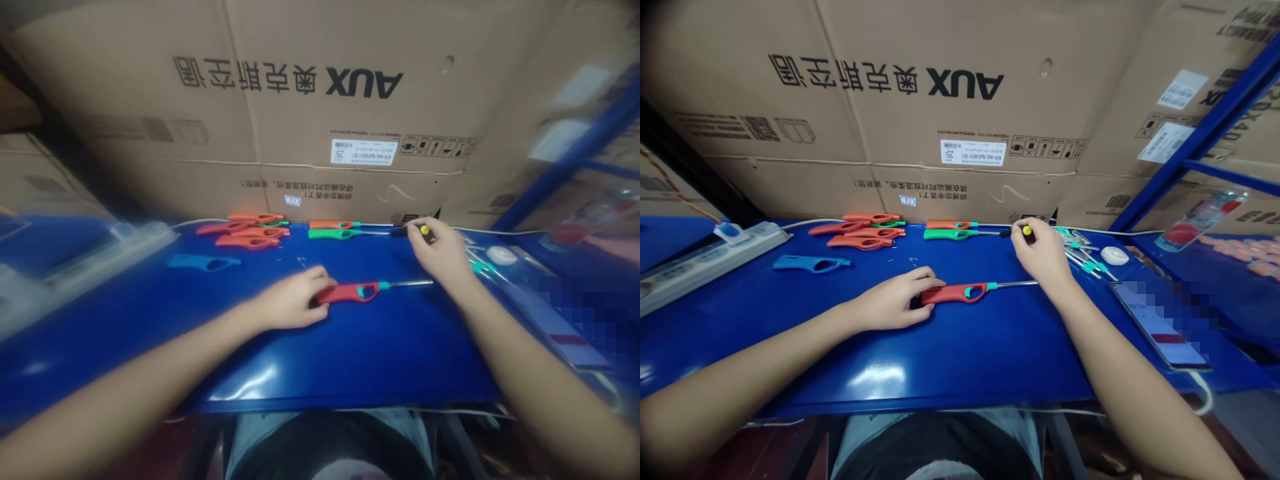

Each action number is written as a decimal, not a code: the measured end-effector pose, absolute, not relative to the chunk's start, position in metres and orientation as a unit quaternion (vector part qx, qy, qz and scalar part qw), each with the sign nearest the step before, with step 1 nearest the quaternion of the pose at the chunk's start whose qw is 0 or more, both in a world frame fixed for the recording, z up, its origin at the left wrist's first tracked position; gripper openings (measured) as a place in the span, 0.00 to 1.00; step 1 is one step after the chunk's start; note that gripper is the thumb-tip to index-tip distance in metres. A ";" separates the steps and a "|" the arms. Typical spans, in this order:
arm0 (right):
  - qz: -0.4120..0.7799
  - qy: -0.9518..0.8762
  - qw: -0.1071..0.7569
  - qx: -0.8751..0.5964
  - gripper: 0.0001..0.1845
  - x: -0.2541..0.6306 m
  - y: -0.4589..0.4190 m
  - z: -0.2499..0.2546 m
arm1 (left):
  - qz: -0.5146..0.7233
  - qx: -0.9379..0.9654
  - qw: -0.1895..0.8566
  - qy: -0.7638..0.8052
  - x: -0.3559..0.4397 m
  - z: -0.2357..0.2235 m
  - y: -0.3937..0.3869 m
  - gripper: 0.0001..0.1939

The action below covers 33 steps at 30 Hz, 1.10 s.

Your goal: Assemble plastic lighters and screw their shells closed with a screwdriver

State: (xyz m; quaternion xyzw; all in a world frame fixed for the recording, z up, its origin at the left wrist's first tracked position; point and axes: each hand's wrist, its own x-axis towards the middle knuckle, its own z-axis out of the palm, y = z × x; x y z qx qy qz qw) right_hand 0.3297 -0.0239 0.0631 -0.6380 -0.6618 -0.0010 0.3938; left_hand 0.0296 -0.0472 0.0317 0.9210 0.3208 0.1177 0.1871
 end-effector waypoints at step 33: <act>0.377 -0.598 0.524 -0.475 0.27 0.229 0.034 0.028 | 0.153 0.907 0.229 0.320 0.037 0.027 -0.063 0.22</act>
